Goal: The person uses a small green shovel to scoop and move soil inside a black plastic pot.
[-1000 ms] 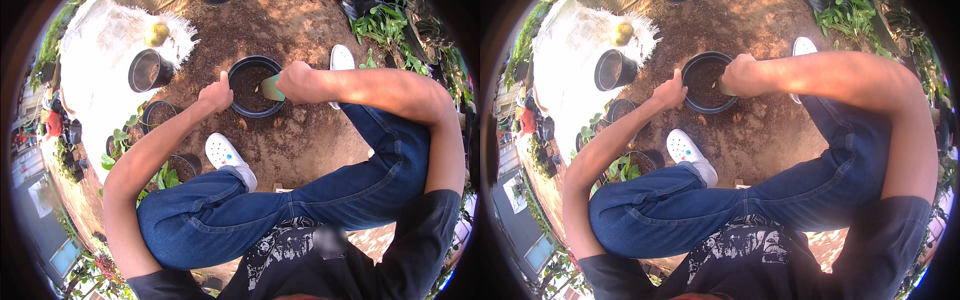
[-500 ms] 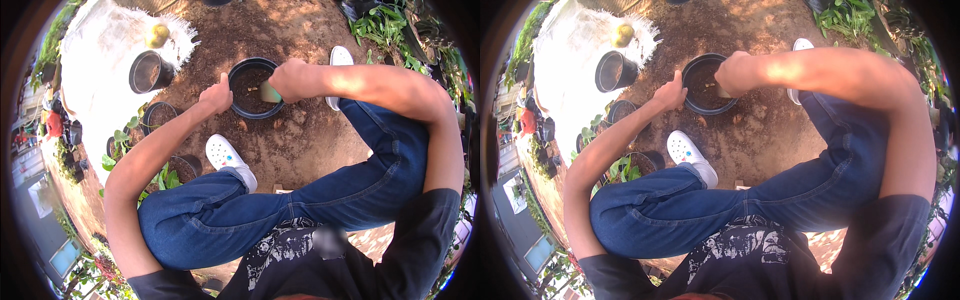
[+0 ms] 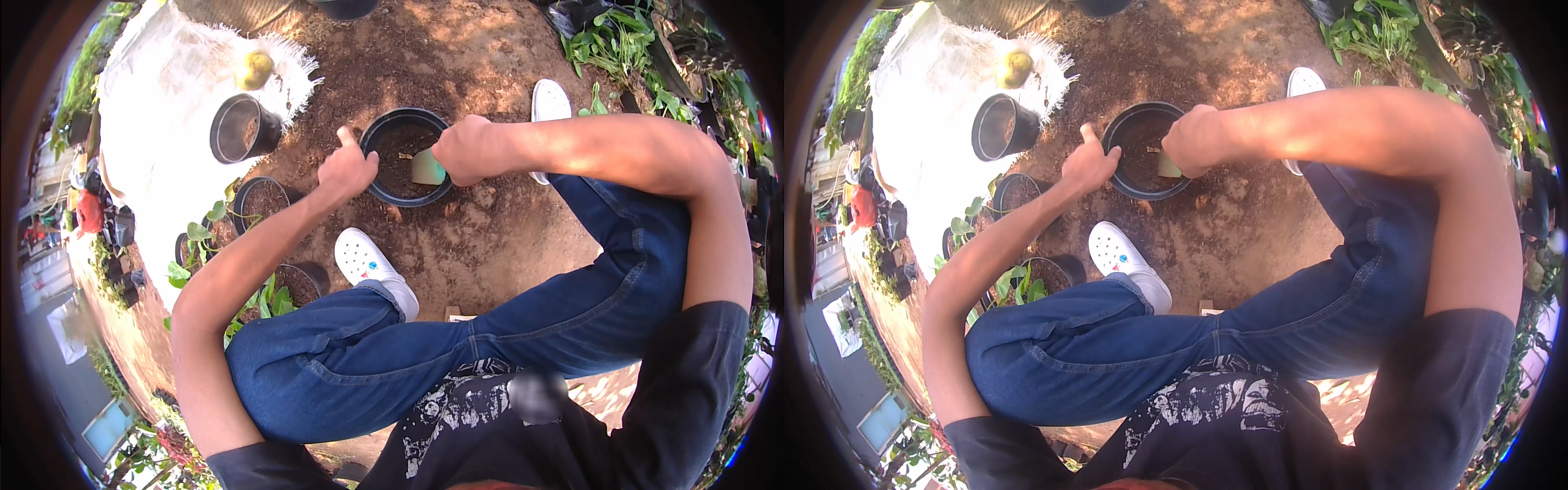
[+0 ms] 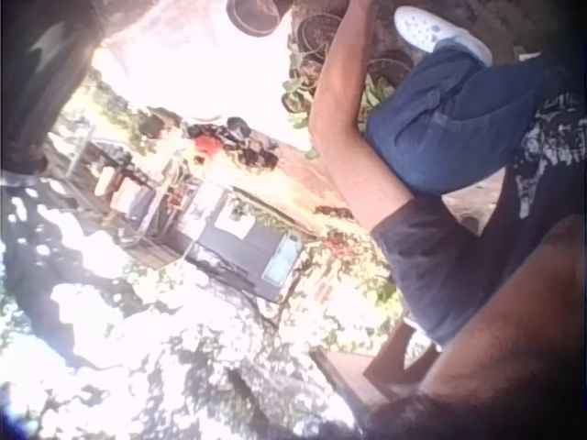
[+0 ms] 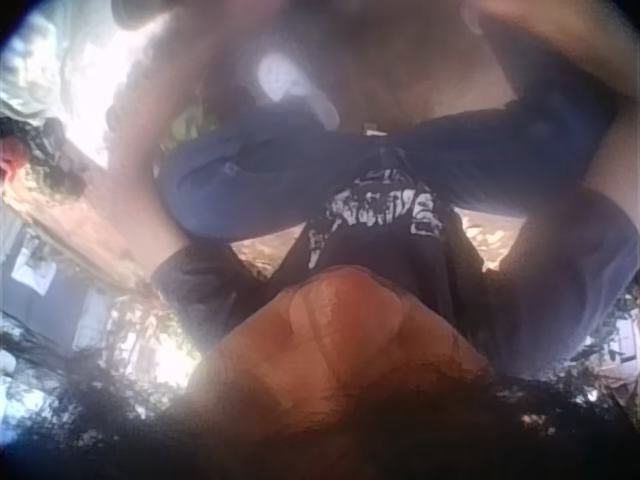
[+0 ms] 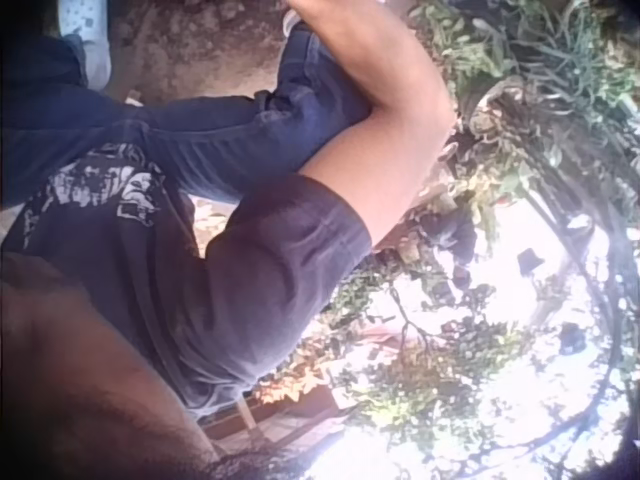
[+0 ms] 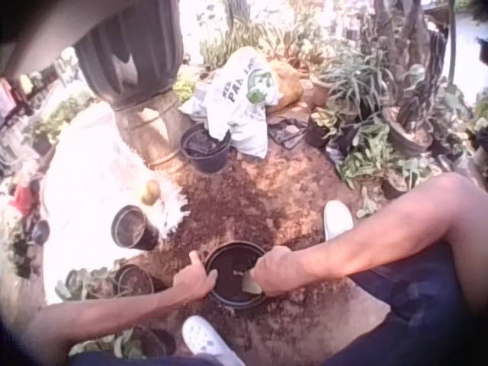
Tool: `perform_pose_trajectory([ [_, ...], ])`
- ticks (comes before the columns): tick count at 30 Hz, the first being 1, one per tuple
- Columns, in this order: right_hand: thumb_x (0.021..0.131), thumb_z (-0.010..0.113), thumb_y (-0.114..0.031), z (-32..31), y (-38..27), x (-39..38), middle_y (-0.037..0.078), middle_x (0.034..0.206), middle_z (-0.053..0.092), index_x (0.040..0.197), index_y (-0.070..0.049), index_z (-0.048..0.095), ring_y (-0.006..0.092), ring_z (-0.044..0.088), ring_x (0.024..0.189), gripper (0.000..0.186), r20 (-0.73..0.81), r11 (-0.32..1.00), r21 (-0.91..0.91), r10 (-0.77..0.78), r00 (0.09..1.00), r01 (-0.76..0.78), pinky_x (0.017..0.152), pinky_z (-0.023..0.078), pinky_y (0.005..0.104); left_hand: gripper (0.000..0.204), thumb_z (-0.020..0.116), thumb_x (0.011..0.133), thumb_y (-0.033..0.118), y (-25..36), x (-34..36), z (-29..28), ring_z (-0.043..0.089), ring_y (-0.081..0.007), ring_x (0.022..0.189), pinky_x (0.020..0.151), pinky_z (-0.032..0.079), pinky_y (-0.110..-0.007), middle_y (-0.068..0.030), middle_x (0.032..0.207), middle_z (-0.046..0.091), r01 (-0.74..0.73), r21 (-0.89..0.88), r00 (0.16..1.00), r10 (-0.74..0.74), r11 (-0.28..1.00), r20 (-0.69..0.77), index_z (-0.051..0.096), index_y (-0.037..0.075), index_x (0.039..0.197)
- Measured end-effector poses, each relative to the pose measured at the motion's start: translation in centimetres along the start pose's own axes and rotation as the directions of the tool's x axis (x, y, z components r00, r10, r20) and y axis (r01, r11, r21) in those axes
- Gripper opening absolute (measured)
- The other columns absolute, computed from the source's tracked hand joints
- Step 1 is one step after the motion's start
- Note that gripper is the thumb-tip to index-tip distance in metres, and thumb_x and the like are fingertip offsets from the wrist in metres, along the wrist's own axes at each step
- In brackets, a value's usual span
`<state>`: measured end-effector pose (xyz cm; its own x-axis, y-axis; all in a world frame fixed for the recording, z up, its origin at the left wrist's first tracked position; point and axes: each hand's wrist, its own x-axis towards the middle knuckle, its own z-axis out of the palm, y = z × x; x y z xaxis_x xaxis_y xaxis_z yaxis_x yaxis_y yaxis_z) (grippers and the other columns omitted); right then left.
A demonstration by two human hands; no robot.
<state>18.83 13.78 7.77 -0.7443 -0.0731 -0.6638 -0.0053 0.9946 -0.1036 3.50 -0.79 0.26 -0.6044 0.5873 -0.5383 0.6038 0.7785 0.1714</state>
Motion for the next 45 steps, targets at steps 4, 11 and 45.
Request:
perform_pose_trajectory([
  [4, 0.082, 0.064, -0.016, -2.2, 0.1, -0.8, 0.016, 0.101, 0.074, 0.107, -0.001, 0.073, 0.0296, 0.072, 0.099, 0.031, 0.064, 0.996, -0.007, 0.089, 0.994, -0.089, 0.080, 0.057, 0.0420, 0.055, 0.053, 0.093, 0.027, -0.1, -3.8, 4.0, 0.072, -0.0365, 0.080, 0.085, 0.052, -0.050, -0.0224, 0.086, 0.071, 0.197, -0.389, 0.971, -0.126, 0.900, 0.202, 0.025, -0.002, 0.130],
  [11, 0.076, 0.065, -0.013, -0.9, 0.2, -0.1, 0.018, 0.090, 0.074, 0.091, 0.001, 0.073, 0.0321, 0.074, 0.086, 0.022, 0.079, 0.998, 0.019, 0.062, 0.995, -0.064, 0.070, 0.059, 0.0421, 0.032, 0.045, 0.096, 0.013, -1.2, -0.1, 2.9, 0.073, -0.0306, 0.067, 0.071, 0.057, -0.046, -0.0154, 0.075, 0.072, -0.050, -0.199, 0.984, 0.083, 0.979, 0.160, 0.031, 0.002, 0.123],
  [45, 0.081, 0.066, -0.017, -0.2, 0.9, -0.2, 0.018, 0.097, 0.074, 0.104, -0.001, 0.073, 0.0316, 0.074, 0.088, 0.029, 0.022, 0.999, -0.033, 0.038, 0.999, -0.037, 0.072, 0.058, 0.0413, 0.050, 0.053, 0.097, 0.020, 0.1, -0.9, 3.2, 0.071, -0.0295, 0.067, 0.062, 0.056, -0.039, -0.0218, 0.099, 0.069, 0.113, -0.416, 0.984, -0.044, 0.902, 0.171, 0.025, -0.002, 0.132],
])
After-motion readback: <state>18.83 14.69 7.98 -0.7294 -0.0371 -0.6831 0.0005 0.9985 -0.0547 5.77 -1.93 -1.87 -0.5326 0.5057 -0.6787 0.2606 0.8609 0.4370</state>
